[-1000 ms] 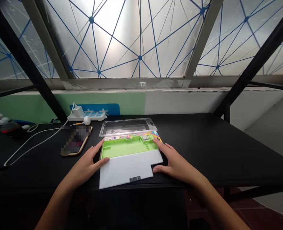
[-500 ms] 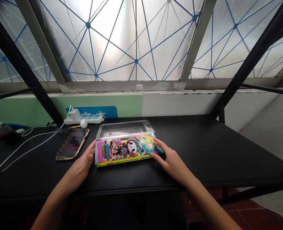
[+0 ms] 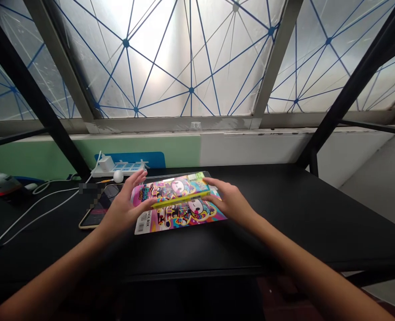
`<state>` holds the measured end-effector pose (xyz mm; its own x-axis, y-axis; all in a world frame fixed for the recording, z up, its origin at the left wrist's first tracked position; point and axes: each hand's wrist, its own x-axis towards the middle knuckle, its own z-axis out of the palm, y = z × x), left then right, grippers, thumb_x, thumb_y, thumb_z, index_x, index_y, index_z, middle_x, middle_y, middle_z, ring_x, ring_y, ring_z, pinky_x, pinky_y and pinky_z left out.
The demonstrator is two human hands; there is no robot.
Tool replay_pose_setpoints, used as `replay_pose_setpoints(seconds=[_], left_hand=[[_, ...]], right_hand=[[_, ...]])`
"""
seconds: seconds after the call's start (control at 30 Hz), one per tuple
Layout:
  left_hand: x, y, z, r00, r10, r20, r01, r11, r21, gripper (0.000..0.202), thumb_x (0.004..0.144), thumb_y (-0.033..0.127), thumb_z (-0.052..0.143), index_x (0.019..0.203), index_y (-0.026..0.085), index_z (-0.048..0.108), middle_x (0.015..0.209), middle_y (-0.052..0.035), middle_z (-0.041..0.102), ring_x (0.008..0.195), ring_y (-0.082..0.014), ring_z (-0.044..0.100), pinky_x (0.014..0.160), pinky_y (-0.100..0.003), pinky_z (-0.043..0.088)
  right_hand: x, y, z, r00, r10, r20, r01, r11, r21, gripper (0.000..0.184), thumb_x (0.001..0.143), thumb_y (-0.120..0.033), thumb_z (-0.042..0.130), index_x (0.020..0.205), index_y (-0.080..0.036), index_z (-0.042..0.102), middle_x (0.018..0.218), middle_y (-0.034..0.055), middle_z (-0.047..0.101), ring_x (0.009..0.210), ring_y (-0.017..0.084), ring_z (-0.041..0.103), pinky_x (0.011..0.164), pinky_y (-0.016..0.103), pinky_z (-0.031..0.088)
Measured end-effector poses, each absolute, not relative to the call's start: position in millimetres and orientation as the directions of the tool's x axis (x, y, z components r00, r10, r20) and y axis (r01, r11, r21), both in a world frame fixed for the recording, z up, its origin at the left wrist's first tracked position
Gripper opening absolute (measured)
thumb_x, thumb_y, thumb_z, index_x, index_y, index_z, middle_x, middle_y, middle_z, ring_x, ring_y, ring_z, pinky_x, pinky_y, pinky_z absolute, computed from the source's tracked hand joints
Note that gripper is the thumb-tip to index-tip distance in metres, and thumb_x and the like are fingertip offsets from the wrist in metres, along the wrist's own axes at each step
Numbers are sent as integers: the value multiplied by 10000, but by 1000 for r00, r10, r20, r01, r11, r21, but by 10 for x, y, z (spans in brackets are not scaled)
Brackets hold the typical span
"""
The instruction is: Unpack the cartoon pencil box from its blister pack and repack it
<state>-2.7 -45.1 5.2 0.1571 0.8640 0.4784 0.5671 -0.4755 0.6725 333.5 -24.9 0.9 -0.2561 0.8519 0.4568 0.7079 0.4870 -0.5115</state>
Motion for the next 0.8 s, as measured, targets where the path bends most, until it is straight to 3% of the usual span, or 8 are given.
replay_pose_setpoints(seconds=[0.13, 0.23, 0.37, 0.5, 0.63, 0.8], left_hand=[[39, -11, 46, 111, 850, 515, 579, -477, 661, 835, 818, 418, 795, 1526, 270, 377, 1596, -136, 422, 1480, -329, 392, 1202, -518, 340], [-4, 172, -65, 203, 844, 496, 612, -505, 609, 810, 799, 412, 817, 1492, 261, 426, 1651, -148, 321, 1523, -329, 308, 1225, -523, 293], [-85, 261, -163, 359, 829, 429, 704, -542, 458, 520, 890, 418, 717, 1347, 204, 589, 1604, -175, 400, 1520, -350, 303, 1209, -568, 308], [-105, 238, -174, 406, 806, 430, 760, -559, 331, 407, 979, 385, 584, 1323, 170, 620, 1583, -170, 438, 1531, -345, 264, 1202, -573, 330], [-93, 194, -165, 425, 796, 430, 786, -561, 261, 368, 1011, 336, 516, 1321, 177, 636, 1555, -149, 484, 1512, -337, 306, 1200, -561, 344], [-103, 153, -147, 457, 790, 409, 791, -571, 220, 402, 1030, 353, 482, 1372, 193, 619, 1560, -139, 482, 1487, -333, 363, 1198, -554, 344]], right_hand=[[3269, 144, 14, -230, 864, 447, 712, 463, -528, 458, 885, -397, 651, 1314, -236, 651, 1214, 86, 757, 1066, 302, 729, 906, 440, 599], [3295, 235, -104, -240, 873, 424, 721, 452, -524, 414, 897, -441, 636, 1249, -229, 685, 1178, 96, 768, 1049, 306, 734, 878, 442, 609], [3328, 214, -211, -243, 892, 382, 746, 424, -514, 454, 912, -484, 627, 1286, -229, 661, 1268, 105, 728, 1122, 312, 701, 919, 451, 594], [3304, 222, -249, -290, 870, 399, 727, 471, -499, 402, 967, -459, 560, 1287, -234, 652, 1317, 113, 682, 1179, 296, 662, 994, 450, 552], [3268, 210, -292, -319, 821, 474, 779, 512, -363, 370, 990, -409, 519, 1288, -230, 647, 1336, 139, 633, 1181, 309, 636, 988, 485, 535], [3159, -31, -258, -451, 667, 593, 759, 636, -138, 365, 956, -293, 591, 1317, -236, 597, 1348, 162, 593, 1241, 328, 574, 1025, 526, 483]])
